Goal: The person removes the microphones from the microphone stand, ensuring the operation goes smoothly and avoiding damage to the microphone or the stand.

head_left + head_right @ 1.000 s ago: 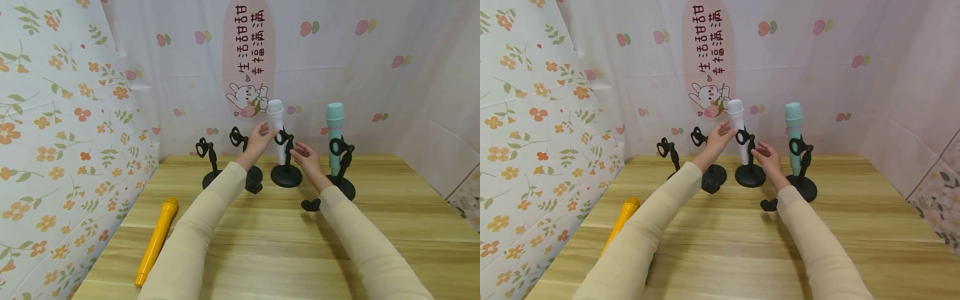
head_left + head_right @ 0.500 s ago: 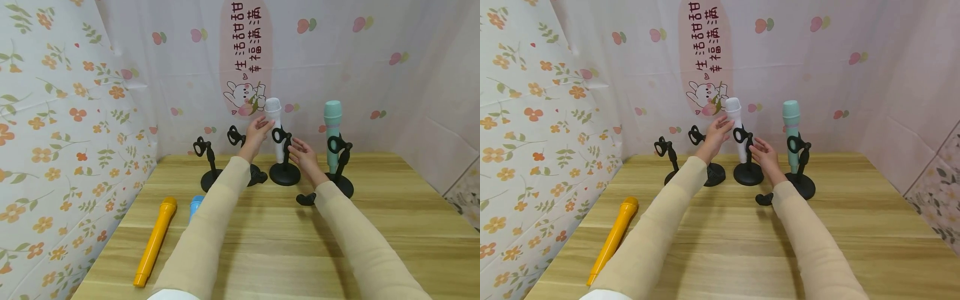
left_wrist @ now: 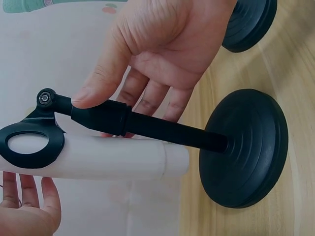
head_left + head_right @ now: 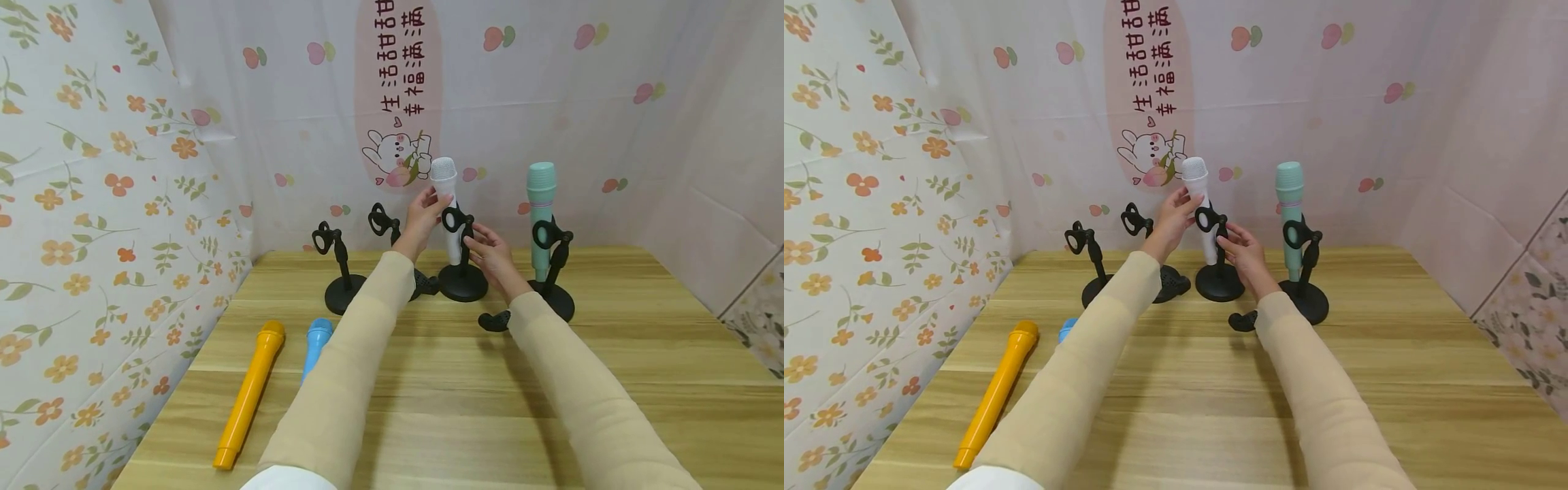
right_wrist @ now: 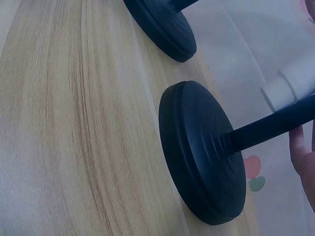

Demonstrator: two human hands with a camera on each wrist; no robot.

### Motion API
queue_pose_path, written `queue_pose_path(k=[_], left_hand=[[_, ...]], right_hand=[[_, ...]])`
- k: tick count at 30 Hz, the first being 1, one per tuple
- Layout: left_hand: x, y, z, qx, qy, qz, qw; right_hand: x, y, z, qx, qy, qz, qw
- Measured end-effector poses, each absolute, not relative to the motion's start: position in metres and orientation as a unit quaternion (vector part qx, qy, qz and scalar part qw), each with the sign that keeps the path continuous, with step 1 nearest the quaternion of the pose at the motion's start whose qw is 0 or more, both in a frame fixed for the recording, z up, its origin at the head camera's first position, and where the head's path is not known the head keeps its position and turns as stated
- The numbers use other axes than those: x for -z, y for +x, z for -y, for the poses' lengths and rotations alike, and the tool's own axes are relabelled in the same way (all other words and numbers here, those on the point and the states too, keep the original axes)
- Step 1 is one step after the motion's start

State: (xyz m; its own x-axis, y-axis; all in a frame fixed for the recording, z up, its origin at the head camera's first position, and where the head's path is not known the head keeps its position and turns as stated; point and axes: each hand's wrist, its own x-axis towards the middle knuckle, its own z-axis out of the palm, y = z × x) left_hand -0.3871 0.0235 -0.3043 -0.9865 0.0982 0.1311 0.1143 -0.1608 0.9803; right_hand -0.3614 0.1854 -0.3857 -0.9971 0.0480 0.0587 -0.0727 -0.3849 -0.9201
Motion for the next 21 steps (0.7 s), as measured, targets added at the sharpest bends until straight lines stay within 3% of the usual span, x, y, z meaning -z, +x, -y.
queue_pose_path(k=[21], left_hand=[[0.3033, -0.3910, -0.0224, 0.767, -0.076, 0.637, 0.015]], right_hand=[[0.3848, -0.3680, -0.1803, -0.826, 0.008, 0.562, 0.046]])
